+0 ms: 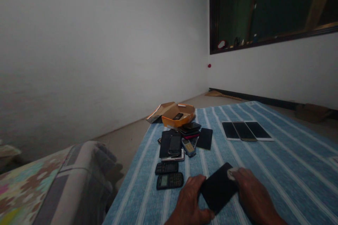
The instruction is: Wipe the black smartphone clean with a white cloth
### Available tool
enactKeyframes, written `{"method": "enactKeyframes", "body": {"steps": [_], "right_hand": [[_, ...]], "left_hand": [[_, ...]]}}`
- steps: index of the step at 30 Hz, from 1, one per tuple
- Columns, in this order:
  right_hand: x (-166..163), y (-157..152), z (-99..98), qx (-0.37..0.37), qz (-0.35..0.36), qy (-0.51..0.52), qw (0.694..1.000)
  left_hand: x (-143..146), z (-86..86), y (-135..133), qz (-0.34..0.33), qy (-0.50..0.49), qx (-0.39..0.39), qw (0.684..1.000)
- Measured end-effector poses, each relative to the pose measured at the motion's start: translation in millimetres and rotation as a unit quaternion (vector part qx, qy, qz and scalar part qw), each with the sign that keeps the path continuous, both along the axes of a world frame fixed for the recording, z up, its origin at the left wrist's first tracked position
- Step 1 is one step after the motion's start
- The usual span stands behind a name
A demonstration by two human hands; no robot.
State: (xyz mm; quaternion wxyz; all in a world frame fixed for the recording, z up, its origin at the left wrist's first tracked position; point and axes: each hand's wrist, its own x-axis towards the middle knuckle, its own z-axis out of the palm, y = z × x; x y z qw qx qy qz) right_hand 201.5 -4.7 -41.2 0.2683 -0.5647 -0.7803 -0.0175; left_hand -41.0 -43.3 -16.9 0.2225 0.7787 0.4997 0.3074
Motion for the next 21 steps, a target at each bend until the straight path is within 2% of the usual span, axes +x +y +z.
{"method": "enactKeyframes", "body": {"steps": [6,10,13,17,21], "right_hand": [[-21,-20,-27.8,0.086,0.134,-0.008,0.987],[-47,-37,-29.9,0.103,0.126,-0.003,0.987],[-48,-39,-24.7,0.093,0.151,0.009,0.984],[-25,-28,-16.6,0.025,0.193,0.027,0.981],[-3,-16,-5.9,-0.004,0.094,0.052,0.994]], "left_hand": [[1,7.0,-1,-0.007,-0.007,0.006,1.0],[-2,2.0,-1,-0.01,-0.002,0.004,1.0],[-1,3.0,-1,-0.01,0.003,-0.001,1.0],[3,12.3,-1,-0.007,-0.002,-0.011,1.0],[5,19.2,-1,-0.013,-0.005,-0.027,1.0]]}}
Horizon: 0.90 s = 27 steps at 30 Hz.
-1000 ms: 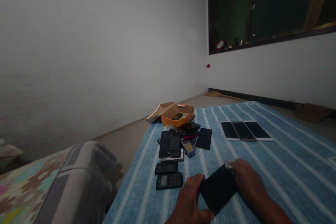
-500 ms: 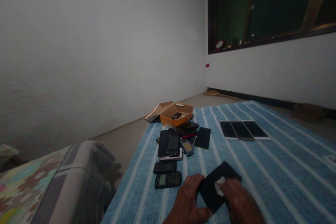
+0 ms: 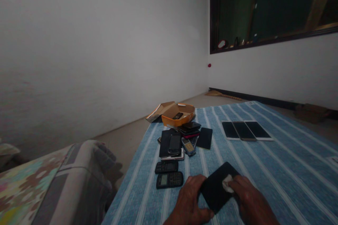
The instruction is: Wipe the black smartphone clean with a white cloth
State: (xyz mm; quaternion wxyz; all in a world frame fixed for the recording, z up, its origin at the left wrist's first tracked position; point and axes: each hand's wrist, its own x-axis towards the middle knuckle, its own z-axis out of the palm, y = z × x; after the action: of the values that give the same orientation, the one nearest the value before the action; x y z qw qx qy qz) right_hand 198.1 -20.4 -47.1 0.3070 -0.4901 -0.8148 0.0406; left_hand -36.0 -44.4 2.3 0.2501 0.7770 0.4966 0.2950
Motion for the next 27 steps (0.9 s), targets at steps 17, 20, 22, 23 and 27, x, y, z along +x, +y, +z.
{"method": "enactKeyframes", "body": {"steps": [17,20,22,23,27], "right_hand": [[10,6,-2.6,-0.009,-0.074,-0.014,0.997],[3,1,-14.7,0.006,-0.034,-0.036,0.999],[-1,-1,-21.3,0.022,0.01,-0.057,0.998],[-3,-2,-23.4,0.033,0.028,-0.066,0.997],[-18,-9,-25.1,0.097,0.064,-0.081,0.99]], "left_hand": [[-2,0.3,1,-0.003,0.01,-0.019,1.0],[-2,-1.6,2,-0.005,0.014,-0.008,1.0],[-2,-2.6,1,-0.003,0.01,0.002,1.0],[-2,-2.8,1,-0.003,0.008,0.004,1.0],[-2,-4.8,1,-0.009,0.009,0.005,1.0]]}}
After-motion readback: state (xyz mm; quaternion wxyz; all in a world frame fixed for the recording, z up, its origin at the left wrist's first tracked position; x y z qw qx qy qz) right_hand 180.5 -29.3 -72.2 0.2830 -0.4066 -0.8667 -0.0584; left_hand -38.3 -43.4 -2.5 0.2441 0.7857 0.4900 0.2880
